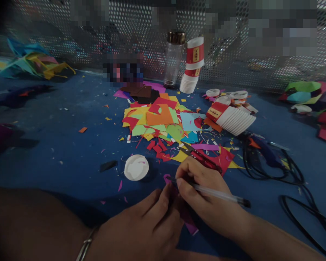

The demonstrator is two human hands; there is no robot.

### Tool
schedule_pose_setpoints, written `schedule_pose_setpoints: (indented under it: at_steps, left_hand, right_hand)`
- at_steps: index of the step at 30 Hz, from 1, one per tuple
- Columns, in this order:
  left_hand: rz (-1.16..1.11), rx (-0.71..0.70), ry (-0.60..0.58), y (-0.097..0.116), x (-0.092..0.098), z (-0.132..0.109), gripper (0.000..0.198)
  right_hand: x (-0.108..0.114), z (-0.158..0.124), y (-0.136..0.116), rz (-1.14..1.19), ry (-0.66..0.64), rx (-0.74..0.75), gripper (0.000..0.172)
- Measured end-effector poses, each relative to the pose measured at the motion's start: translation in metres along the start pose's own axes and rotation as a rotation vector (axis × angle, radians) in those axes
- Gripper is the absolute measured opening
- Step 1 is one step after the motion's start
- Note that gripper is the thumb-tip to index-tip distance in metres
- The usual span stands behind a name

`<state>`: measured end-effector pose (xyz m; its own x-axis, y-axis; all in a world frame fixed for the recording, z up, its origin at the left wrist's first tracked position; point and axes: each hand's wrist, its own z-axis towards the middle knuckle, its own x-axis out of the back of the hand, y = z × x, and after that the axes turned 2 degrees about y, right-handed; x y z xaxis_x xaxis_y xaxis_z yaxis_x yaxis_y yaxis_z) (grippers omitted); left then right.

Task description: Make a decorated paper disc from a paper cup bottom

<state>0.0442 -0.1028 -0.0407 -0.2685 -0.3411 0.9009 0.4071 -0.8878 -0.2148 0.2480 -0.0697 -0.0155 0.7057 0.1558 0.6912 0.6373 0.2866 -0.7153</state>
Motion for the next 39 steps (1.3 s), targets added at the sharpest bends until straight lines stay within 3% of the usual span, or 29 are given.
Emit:
schedule_pose_setpoints:
  at_steps: [39]
  left_hand:
    - [-0.007, -0.009, -0.027, 0.0008, -0.0004, -0.0006, 0.039]
  right_hand:
    - [0.0008, -0.0008, 0.0017, -0.019, -0.001, 0.002, 0.016]
